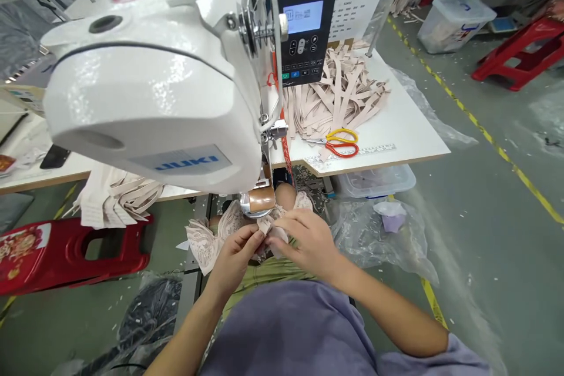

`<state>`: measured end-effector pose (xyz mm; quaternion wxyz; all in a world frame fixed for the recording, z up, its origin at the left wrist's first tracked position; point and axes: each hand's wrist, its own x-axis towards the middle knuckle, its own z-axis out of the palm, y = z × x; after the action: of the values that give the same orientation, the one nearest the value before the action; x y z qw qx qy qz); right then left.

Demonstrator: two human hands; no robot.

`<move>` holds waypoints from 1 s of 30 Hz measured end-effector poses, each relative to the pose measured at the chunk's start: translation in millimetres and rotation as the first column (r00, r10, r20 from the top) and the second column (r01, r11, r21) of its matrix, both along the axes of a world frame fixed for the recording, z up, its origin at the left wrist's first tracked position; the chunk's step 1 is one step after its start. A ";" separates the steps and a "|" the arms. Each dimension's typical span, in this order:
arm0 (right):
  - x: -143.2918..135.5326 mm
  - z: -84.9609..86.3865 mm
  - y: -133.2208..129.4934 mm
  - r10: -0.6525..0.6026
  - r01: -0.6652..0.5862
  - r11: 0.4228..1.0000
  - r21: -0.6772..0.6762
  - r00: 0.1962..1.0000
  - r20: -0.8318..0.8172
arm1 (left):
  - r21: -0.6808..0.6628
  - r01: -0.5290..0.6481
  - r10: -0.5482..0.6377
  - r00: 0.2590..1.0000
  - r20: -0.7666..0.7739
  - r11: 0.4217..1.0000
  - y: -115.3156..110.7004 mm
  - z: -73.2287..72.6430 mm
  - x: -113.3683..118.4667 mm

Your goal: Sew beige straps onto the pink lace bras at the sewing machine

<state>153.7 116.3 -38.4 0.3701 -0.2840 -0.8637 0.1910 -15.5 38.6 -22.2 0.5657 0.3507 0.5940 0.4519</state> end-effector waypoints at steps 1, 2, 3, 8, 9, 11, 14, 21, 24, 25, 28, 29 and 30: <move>-2.3 0.1 -2.7 0.020 -0.020 1.000 -0.024 1.000 0.022 | 0.027 0.002 0.000 0.998 -0.061 1.000 -0.9 0.6 0.0; -4.8 -0.1 -5.0 0.033 -0.031 0.999 -0.043 0.999 0.041 | 0.048 0.005 0.000 0.993 -0.117 0.999 -1.5 1.1 0.2; -7.0 -0.5 -6.9 0.031 -0.028 0.998 -0.051 0.998 0.050 | 0.060 0.009 0.001 0.987 -0.163 0.998 -2.0 1.5 0.5; -9.9 -1.3 -10.4 -0.070 0.071 0.996 -0.048 0.997 0.029 | 0.057 0.046 -0.027 0.952 -0.305 0.997 -4.2 2.2 1.8; -9.5 -0.7 -10.3 -0.067 0.069 0.996 -0.052 0.997 0.042 | 0.056 0.053 -0.033 0.948 -0.317 0.997 -4.5 1.9 1.9; -8.6 1.1 -9.6 -0.026 0.032 0.997 -0.066 0.995 0.098 | 0.059 0.064 -0.042 0.946 -0.322 0.996 -4.8 1.4 2.2; -8.1 2.8 -8.5 0.008 0.004 0.997 -0.074 0.988 0.157 | 0.063 0.074 -0.050 0.947 -0.318 0.995 -4.5 2.0 2.8; -11.5 -7.5 -12.7 0.001 -0.001 0.998 0.069 1.000 -0.004 | 0.020 0.043 -0.035 0.955 -0.293 0.999 -1.6 1.8 5.6; -12.0 -15.5 -14.3 0.059 -0.058 0.997 0.042 0.998 -0.017 | -0.024 -0.005 -0.001 0.973 -0.232 1.000 2.6 -6.5 5.7; -10.1 -18.3 -9.9 0.111 -0.111 0.994 0.007 0.994 0.000 | -0.052 -0.013 0.003 0.980 -0.197 0.999 4.6 -9.9 5.2; 7.0 -22.1 30.0 0.138 -0.120 0.985 -0.125 0.979 0.151 | -0.157 0.004 -0.016 0.997 -0.078 0.988 9.6 -18.7 1.8; 15.8 -20.6 52.1 0.063 -0.029 0.989 -0.147 0.970 0.234 | -0.171 0.004 -0.013 0.999 -0.050 0.985 9.9 -21.0 0.3; 25.0 -17.5 77.1 -0.084 0.134 0.982 -0.133 0.941 0.328 | -0.166 -0.003 -0.003 0.999 -0.035 0.986 9.4 -23.1 -1.2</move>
<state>178.7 193.4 -56.0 0.2117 -0.3864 -0.8780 0.1872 -16.7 48.0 -45.4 0.5824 0.3102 0.6392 0.3949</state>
